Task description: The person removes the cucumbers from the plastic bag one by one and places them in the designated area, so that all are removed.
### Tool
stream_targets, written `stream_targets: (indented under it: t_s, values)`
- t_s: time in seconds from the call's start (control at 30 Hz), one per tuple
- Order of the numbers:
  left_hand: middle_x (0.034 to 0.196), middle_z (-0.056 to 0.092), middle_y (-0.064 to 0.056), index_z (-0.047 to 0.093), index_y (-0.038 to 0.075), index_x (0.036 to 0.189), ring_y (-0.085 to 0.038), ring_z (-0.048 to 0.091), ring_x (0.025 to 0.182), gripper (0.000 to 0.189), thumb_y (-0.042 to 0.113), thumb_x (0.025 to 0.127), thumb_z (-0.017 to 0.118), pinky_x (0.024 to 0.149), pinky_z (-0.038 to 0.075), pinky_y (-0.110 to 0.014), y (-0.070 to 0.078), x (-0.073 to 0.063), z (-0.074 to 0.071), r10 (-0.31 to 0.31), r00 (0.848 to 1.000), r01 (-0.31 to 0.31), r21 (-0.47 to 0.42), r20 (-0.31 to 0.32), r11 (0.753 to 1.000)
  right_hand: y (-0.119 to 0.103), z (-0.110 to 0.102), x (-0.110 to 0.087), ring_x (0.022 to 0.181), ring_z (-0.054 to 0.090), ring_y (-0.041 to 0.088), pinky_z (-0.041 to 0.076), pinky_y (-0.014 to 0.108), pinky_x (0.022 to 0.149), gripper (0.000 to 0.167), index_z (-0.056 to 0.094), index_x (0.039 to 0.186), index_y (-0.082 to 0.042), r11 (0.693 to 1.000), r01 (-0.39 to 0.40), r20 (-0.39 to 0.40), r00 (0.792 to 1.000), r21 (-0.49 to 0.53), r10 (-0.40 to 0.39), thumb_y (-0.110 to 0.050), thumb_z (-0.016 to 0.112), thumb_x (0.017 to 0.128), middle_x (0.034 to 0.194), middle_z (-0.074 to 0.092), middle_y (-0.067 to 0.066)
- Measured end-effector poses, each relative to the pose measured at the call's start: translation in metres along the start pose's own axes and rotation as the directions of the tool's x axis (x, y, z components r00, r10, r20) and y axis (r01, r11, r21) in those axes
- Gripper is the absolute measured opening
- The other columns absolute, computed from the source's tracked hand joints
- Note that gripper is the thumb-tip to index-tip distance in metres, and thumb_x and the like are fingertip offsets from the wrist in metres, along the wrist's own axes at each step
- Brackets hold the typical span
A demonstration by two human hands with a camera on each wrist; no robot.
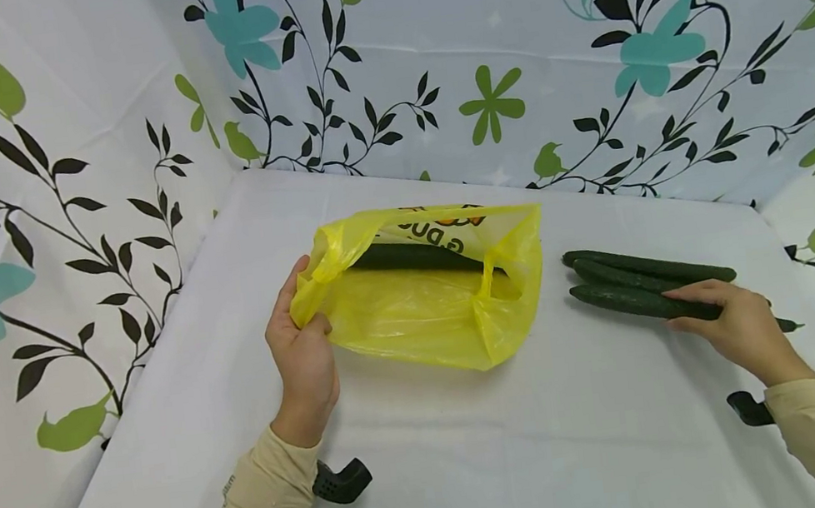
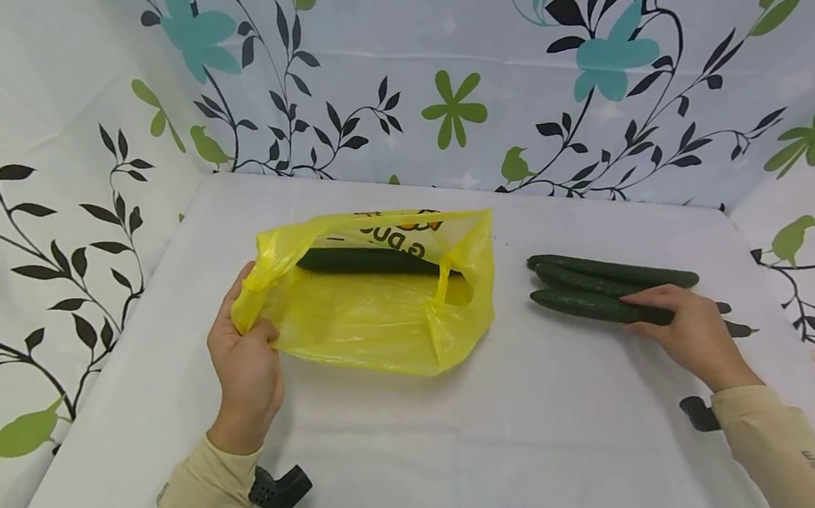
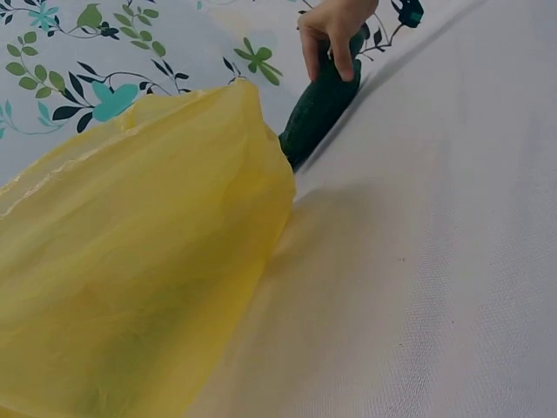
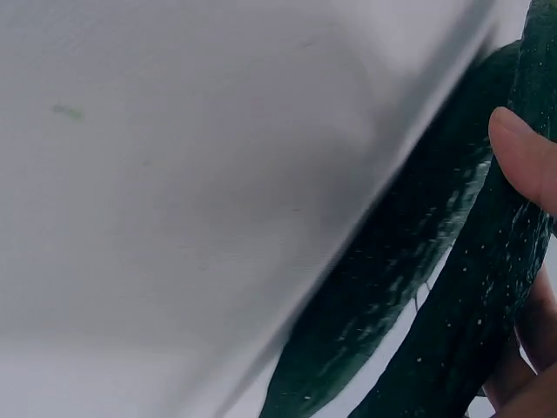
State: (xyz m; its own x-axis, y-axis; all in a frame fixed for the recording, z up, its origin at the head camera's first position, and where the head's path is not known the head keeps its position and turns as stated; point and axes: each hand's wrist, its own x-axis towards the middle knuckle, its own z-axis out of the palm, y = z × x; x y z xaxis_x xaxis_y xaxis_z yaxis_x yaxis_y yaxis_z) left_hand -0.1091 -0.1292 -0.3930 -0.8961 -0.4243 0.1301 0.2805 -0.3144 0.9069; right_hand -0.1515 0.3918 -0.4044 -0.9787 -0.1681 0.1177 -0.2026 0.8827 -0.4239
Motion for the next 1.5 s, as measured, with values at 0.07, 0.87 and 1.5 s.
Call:
stream_targets:
  t_s: [0.07,0.87,1.5]
  values:
    - [0.145,0.050,-0.004,0.050,0.007,0.148,-0.022,0.048,0.121,0.077,-0.024,0.081,0.032,0.094,0.043,-0.027,-0.001,0.000,0.000,0.001,1.000,-0.001,0.001,0.003,1.000,0.003,0.003,0.000,0.119,0.050,0.051,0.041,0.066,0.087,0.040,0.074,0.119,-0.005,1.000,0.016,-0.016,1.000,-0.004,-0.016,-0.014,0.084,0.082,0.121,0.061,0.019]
    - [0.146,0.050,-0.003,0.051,0.007,0.148,-0.022,0.046,0.121,0.076,-0.024,0.081,0.032,0.096,0.041,-0.028,-0.004,0.002,-0.001,-0.006,1.000,0.006,0.012,-0.006,1.000,0.012,0.022,0.000,0.120,0.048,0.055,0.038,0.069,0.091,0.040,0.073,0.119,-0.005,0.998,-0.039,-0.059,0.998,-0.049,0.036,-0.018,0.084,0.083,0.122,0.062,0.024]
    - [0.147,0.049,-0.005,0.051,0.007,0.148,-0.022,0.047,0.120,0.077,-0.025,0.080,0.032,0.094,0.043,-0.027,-0.004,0.002,-0.002,-0.004,1.000,0.004,0.005,-0.013,1.000,-0.034,0.002,0.012,0.116,0.053,0.047,0.041,0.065,0.087,0.045,0.073,0.114,-0.007,0.996,-0.054,-0.021,0.998,-0.078,0.053,-0.043,0.078,0.087,0.125,0.061,0.022]
